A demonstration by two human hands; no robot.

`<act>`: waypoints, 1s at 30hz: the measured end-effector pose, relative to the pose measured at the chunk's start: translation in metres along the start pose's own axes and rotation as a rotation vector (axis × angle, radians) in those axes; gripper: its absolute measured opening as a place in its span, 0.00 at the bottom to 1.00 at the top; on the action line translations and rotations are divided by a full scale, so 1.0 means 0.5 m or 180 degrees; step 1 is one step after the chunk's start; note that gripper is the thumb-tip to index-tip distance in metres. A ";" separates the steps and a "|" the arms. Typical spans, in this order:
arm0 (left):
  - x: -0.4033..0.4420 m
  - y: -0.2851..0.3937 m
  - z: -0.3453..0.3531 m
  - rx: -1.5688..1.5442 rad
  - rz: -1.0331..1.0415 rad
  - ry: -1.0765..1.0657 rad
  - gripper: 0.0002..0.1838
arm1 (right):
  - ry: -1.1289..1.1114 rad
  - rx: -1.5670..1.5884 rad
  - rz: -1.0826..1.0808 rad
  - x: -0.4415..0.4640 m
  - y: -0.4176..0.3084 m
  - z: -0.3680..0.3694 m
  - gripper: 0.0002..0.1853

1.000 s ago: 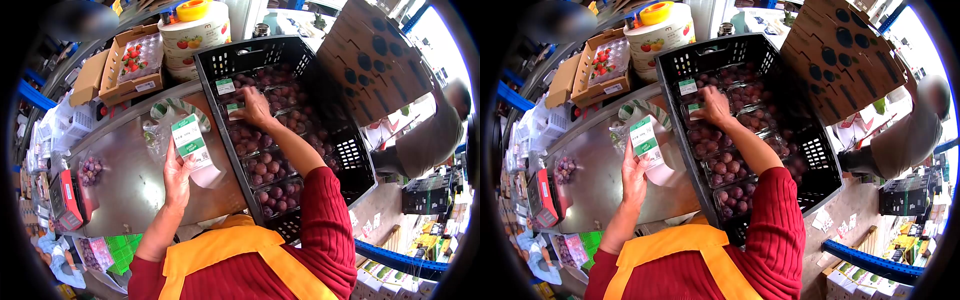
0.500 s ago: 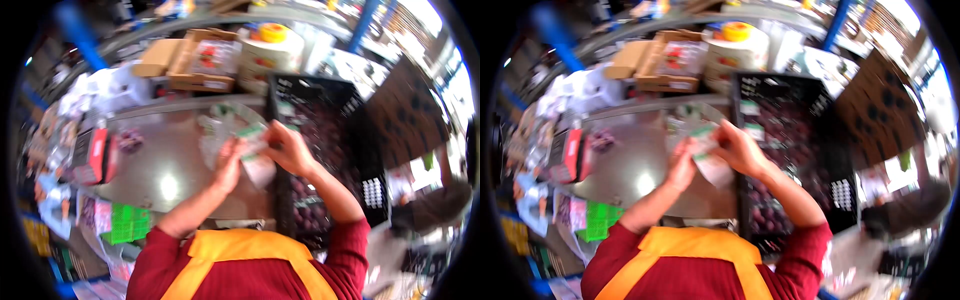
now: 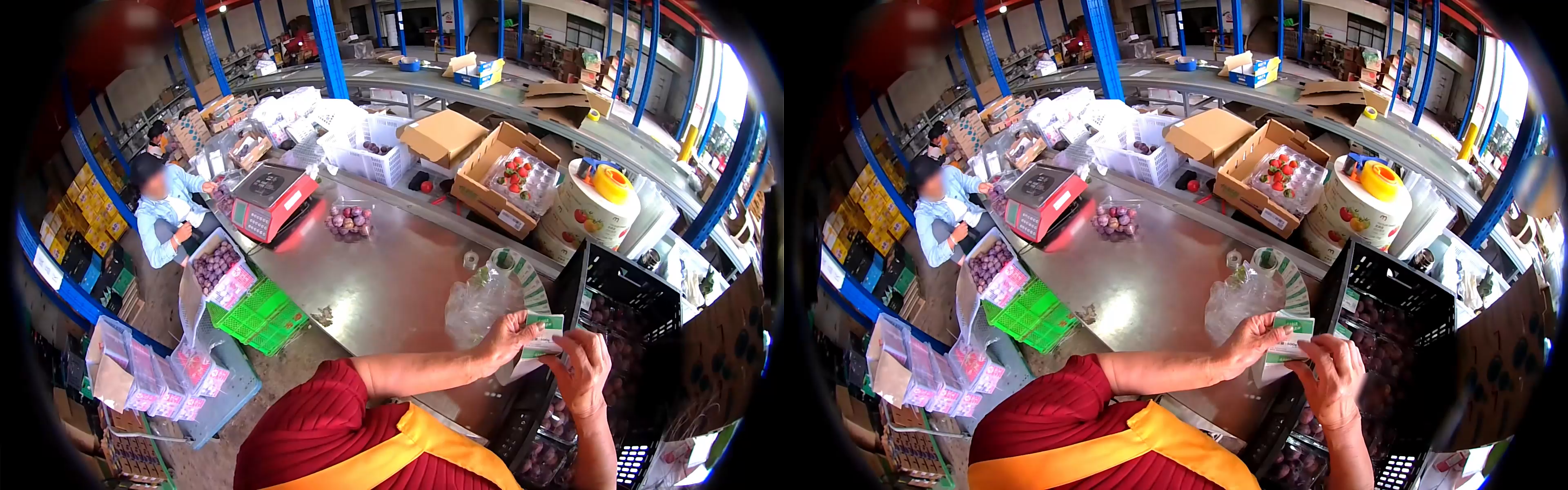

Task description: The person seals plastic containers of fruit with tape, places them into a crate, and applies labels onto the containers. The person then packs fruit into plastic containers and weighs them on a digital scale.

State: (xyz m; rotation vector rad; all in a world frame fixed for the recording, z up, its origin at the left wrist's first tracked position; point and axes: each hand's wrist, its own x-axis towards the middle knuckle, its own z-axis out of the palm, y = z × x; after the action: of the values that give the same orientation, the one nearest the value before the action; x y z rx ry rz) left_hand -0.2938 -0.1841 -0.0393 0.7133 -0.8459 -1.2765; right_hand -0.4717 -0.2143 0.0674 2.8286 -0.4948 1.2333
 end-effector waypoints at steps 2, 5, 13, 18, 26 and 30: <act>0.003 -0.009 0.005 0.0209 -0.0016 0.0026 0.12 | -0.0144 0.0161 0.0175 -0.006 0.004 -0.005 0.15; 0.003 -0.015 0.023 0.0091 -0.0093 0.0122 0.12 | 0.0035 -0.0121 -0.0353 -0.016 0.011 -0.018 0.13; 0.015 0.038 -0.027 0.1144 0.0436 0.1096 0.10 | 0.1065 0.2274 0.2669 -0.107 0.140 -0.095 0.05; -0.035 0.050 -0.097 0.0968 0.0170 0.0427 0.10 | -0.0393 0.1983 0.3574 -0.321 0.293 0.030 0.14; -0.067 0.019 -0.047 0.0343 -0.0431 0.0278 0.23 | -0.0881 0.0626 0.2770 -0.368 0.266 0.160 0.28; -0.074 0.021 0.001 0.0047 -0.0495 0.0245 0.28 | -0.0319 -0.0741 0.2836 -0.335 0.282 0.159 0.25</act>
State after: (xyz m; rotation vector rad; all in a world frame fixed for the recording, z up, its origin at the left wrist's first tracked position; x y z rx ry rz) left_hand -0.2918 -0.1457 -0.0356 0.8478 -0.7493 -1.3733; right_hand -0.5635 -0.3125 -0.1230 2.4968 -1.8902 0.9693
